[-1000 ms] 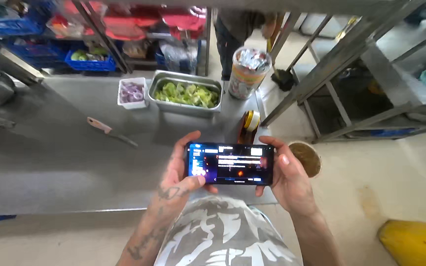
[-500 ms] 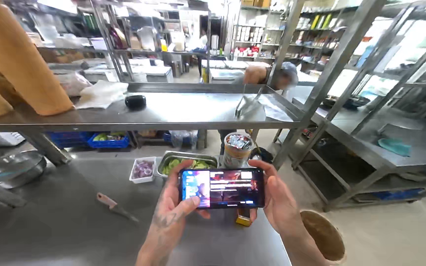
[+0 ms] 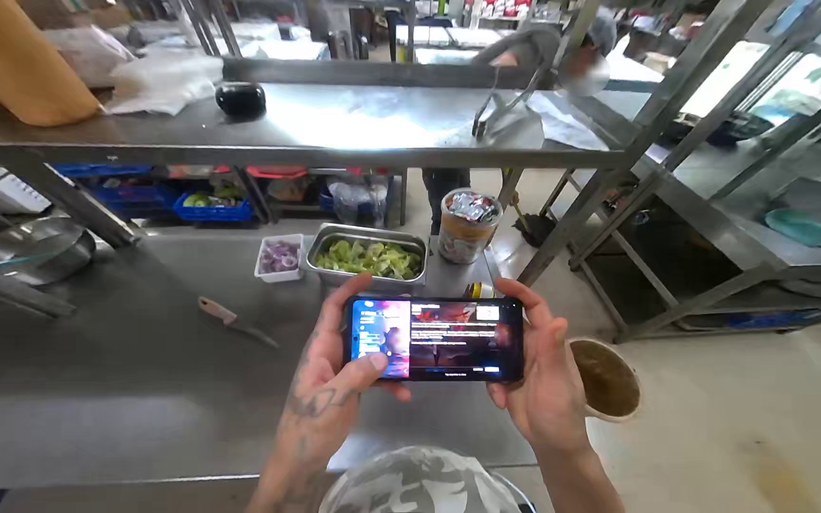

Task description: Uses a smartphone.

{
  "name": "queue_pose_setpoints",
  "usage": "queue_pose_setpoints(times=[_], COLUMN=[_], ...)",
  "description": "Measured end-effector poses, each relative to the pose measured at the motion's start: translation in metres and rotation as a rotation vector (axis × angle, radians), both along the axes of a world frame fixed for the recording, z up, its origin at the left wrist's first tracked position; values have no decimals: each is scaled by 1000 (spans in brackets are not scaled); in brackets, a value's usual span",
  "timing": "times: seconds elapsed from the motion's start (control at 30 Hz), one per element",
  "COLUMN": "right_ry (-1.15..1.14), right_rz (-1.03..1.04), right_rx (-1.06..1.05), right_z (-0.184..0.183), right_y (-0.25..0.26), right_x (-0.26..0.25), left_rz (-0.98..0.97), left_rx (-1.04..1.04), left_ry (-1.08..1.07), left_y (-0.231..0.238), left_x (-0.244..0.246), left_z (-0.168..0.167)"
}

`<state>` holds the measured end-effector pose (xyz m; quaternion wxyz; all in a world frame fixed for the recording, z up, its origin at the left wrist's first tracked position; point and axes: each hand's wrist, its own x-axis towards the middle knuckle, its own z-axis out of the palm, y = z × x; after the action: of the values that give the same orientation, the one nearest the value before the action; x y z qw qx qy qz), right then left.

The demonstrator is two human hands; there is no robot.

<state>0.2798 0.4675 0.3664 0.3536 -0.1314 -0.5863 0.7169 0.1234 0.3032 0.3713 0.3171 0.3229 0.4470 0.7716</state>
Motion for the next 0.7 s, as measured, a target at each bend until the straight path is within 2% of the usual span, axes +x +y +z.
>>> queue_pose_setpoints(times=[0.23, 0.7], right_ry=[-67, -115], right_rz=[12, 4], right_rx=[-94, -105], right_z=[-26, -27], right_y=[-8, -16], right_x=[14, 22], left_rz=[-36, -43], left_rx=[-45, -92], left_ry=[-139, -144], left_y=[-7, -11], left_x=[9, 16], left_z=[-20, -28])
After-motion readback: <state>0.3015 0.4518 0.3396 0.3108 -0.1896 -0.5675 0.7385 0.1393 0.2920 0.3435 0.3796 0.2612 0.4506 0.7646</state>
